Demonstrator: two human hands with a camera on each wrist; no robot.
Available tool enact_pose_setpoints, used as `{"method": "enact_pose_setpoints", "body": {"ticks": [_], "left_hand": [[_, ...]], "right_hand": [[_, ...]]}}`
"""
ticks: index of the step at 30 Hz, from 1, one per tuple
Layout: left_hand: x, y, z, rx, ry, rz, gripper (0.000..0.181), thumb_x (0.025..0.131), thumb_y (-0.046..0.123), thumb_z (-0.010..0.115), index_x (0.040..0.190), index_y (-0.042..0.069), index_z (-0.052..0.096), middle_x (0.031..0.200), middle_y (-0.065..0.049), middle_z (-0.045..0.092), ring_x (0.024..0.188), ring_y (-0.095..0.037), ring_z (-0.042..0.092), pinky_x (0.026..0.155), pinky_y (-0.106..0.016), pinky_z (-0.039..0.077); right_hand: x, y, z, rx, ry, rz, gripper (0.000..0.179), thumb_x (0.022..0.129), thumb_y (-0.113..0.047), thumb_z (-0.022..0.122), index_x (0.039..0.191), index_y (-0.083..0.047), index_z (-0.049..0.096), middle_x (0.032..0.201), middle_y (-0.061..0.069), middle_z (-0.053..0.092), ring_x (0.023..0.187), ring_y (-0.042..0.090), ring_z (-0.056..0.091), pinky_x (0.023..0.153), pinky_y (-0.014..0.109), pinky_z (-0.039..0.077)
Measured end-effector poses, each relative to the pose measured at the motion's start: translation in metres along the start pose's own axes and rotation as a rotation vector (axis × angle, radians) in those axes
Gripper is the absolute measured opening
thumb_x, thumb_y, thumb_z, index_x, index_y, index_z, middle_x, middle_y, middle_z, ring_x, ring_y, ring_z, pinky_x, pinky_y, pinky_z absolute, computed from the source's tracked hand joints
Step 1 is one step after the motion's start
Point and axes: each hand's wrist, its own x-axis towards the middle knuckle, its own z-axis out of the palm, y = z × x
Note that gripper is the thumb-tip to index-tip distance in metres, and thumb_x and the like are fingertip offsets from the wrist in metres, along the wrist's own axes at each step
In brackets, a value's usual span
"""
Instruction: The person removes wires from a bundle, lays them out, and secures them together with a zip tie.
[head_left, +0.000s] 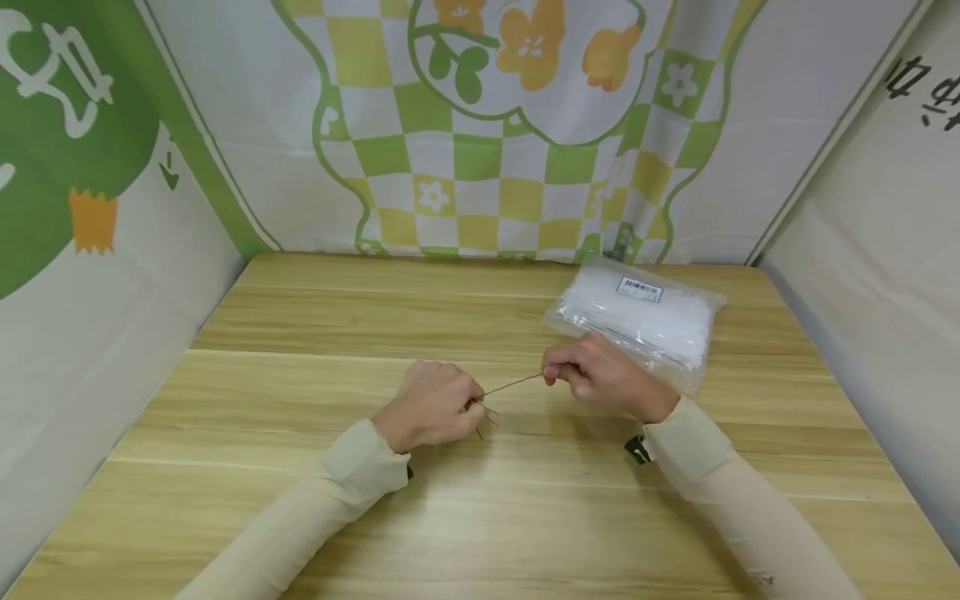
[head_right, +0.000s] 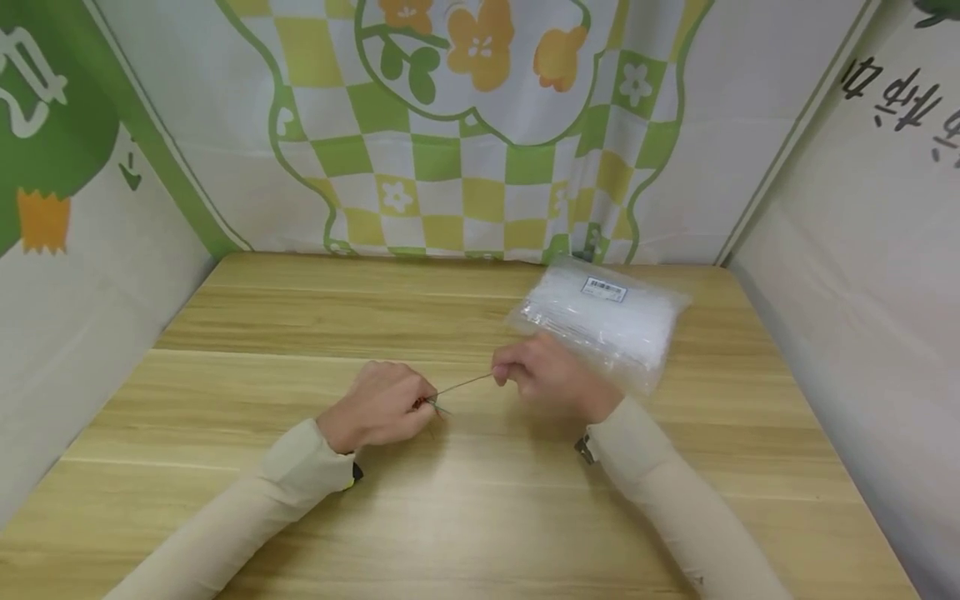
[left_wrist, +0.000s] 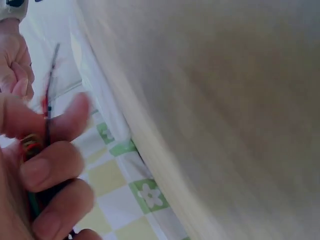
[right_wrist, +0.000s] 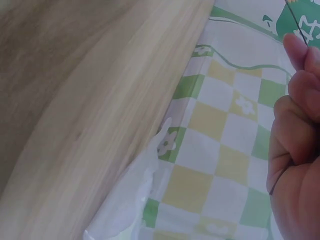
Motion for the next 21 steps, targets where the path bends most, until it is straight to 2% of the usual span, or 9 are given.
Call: {"method": "enact_pose_setpoints", "body": {"ticks": [4, 11, 13, 18, 21], "left_hand": [[-0.002, 0.001, 0.001, -0.04, 0.039, 0.058, 0.031, 0.076, 0.018, 0.05, 0.058, 0.028, 0.027, 0.055, 0.015, 0.015, 0.053, -0.002, 0.013, 0.048, -0.021, 0.012], [-0.002, -0.003, 0.0, -0.132, 0.022, 0.08, 0.027, 0.092, 0.019, 0.049, 0.067, 0.025, 0.039, 0.057, 0.016, 0.026, 0.052, -0.001, 0.021, 0.052, -0.021, 0.018], [-0.001, -0.004, -0.001, -0.14, 0.02, 0.085, 0.025, 0.091, 0.018, 0.049, 0.068, 0.025, 0.04, 0.057, 0.016, 0.027, 0.052, 0.0, 0.021, 0.053, -0.021, 0.018], [-0.001, -0.003, -0.005, -0.151, 0.009, 0.114, 0.022, 0.081, 0.014, 0.048, 0.066, 0.024, 0.036, 0.058, 0.015, 0.021, 0.054, -0.001, 0.018, 0.054, -0.022, 0.017], [-0.003, -0.003, -0.007, -0.179, -0.011, 0.134, 0.02, 0.081, 0.013, 0.048, 0.067, 0.023, 0.037, 0.06, 0.014, 0.021, 0.057, -0.002, 0.017, 0.055, -0.022, 0.017]], "right_hand": [[-0.002, 0.004, 0.0, -0.019, 0.008, 0.02, 0.032, 0.088, 0.018, 0.061, 0.078, -0.011, 0.071, 0.072, 0.001, 0.07, 0.063, 0.002, 0.055, 0.06, 0.021, 0.047], [-0.006, 0.008, -0.004, 0.0, 0.002, 0.088, 0.03, 0.091, 0.016, 0.061, 0.079, -0.009, 0.072, 0.073, 0.005, 0.073, 0.06, 0.002, 0.05, 0.059, 0.023, 0.046], [-0.007, 0.011, -0.004, 0.002, 0.001, 0.097, 0.031, 0.09, 0.016, 0.061, 0.078, -0.01, 0.072, 0.073, 0.005, 0.073, 0.06, 0.001, 0.049, 0.058, 0.022, 0.045], [-0.009, 0.015, 0.0, 0.006, -0.025, 0.089, 0.032, 0.089, 0.018, 0.06, 0.08, -0.01, 0.073, 0.074, 0.004, 0.073, 0.062, 0.001, 0.05, 0.059, 0.02, 0.044], [-0.01, 0.016, 0.0, 0.015, -0.032, 0.106, 0.032, 0.092, 0.016, 0.059, 0.081, -0.011, 0.073, 0.075, 0.003, 0.072, 0.063, 0.001, 0.051, 0.06, 0.02, 0.045]]}}
